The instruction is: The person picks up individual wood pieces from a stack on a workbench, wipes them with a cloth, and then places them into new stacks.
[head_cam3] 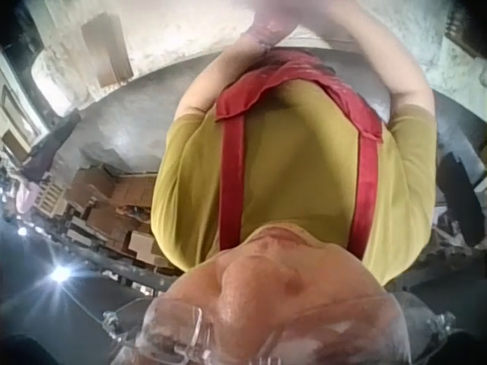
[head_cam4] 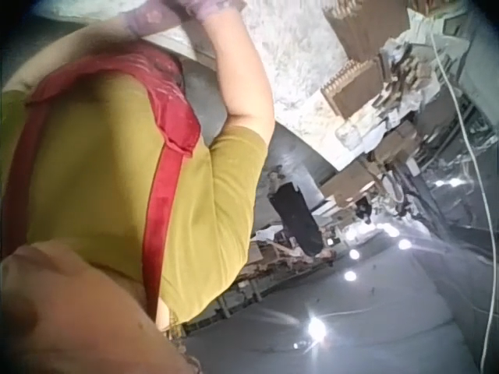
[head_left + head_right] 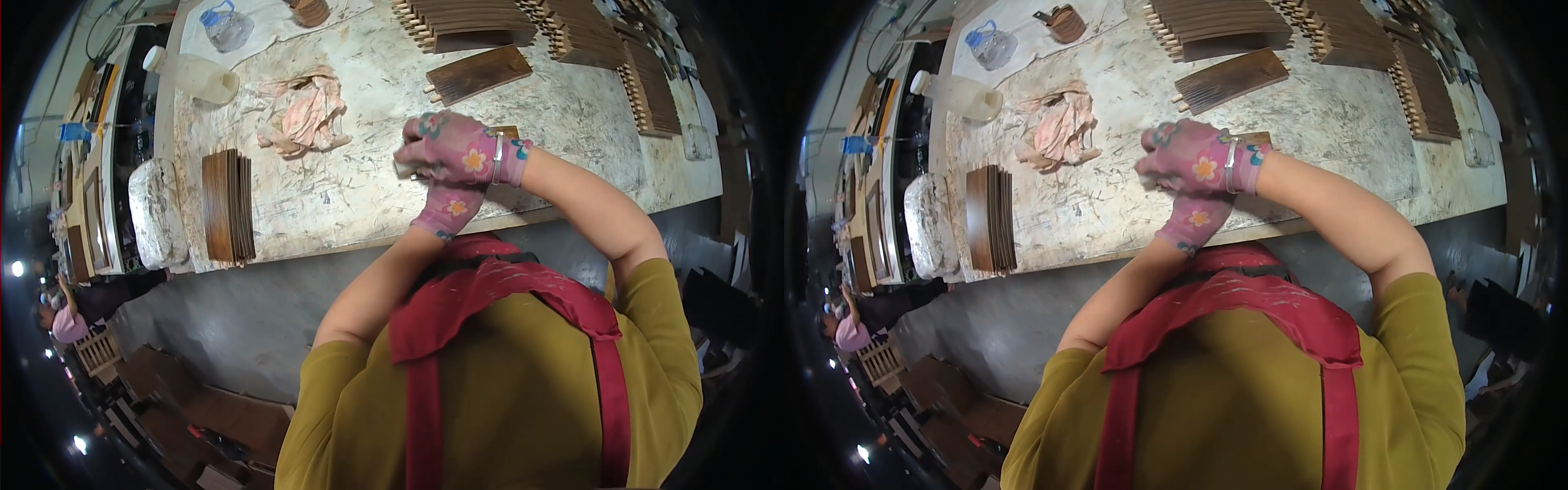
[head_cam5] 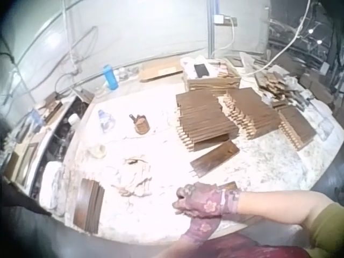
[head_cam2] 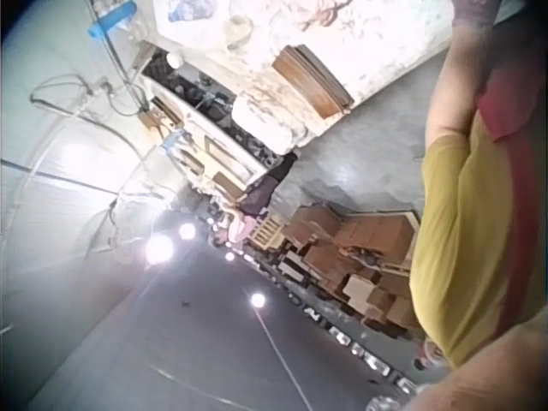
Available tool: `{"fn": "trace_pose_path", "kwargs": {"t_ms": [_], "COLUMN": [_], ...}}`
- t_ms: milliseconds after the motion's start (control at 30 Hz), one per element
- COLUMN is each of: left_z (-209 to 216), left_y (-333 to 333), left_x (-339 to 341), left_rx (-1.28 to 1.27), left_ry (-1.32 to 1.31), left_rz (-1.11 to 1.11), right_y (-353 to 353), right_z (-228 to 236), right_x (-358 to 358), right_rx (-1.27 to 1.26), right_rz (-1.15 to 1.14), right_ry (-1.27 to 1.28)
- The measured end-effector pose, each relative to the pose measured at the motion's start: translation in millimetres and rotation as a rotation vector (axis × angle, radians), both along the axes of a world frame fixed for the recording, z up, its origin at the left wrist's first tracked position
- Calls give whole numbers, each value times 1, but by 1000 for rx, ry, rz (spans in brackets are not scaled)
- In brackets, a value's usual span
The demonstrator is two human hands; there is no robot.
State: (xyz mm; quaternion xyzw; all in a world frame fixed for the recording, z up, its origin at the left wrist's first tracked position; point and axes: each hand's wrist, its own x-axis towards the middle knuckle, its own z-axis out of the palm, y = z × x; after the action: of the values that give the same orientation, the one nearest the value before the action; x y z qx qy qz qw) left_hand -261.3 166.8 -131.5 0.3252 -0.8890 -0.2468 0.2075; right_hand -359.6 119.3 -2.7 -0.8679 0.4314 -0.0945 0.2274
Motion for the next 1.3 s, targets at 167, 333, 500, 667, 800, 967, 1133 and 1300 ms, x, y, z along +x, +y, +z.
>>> {"fn": "trace_pose_path", "kwargs": {"t_ms": [167, 333, 500, 667, 800, 967, 1133, 1300], "left_z": [8, 33, 54, 87, 77, 92, 96, 80], "left_y": [1, -17, -49, -66, -66, -81, -62, -17], "left_x": [-5, 7, 87, 96, 62, 50, 55, 76], "left_rx": [-2, -299, -189, -203, -285, -611, -755, -337], "left_ry": [26, -225, -162, -213, -247, -111, -43, -195], "left_rz": [71, -130, 53, 8, -170, -136, -216, -449], "right_y": [-11, -55, 11, 72, 74, 50, 73, 86], "right_z": [-14, -45, -30, -44, -66, -59, -73, -63], "right_x": [-2, -38, -90, -104, -96, -106, -123, -103], "right_rx": [-120, -226, -131, 219, 276, 268, 461, 435], "right_rz": [97, -281, -696, -1174, -1192, -1196, -996, -1156], "right_ry": [107, -29, -560, -1309, -1619, -2103, -2255, -2168]}}
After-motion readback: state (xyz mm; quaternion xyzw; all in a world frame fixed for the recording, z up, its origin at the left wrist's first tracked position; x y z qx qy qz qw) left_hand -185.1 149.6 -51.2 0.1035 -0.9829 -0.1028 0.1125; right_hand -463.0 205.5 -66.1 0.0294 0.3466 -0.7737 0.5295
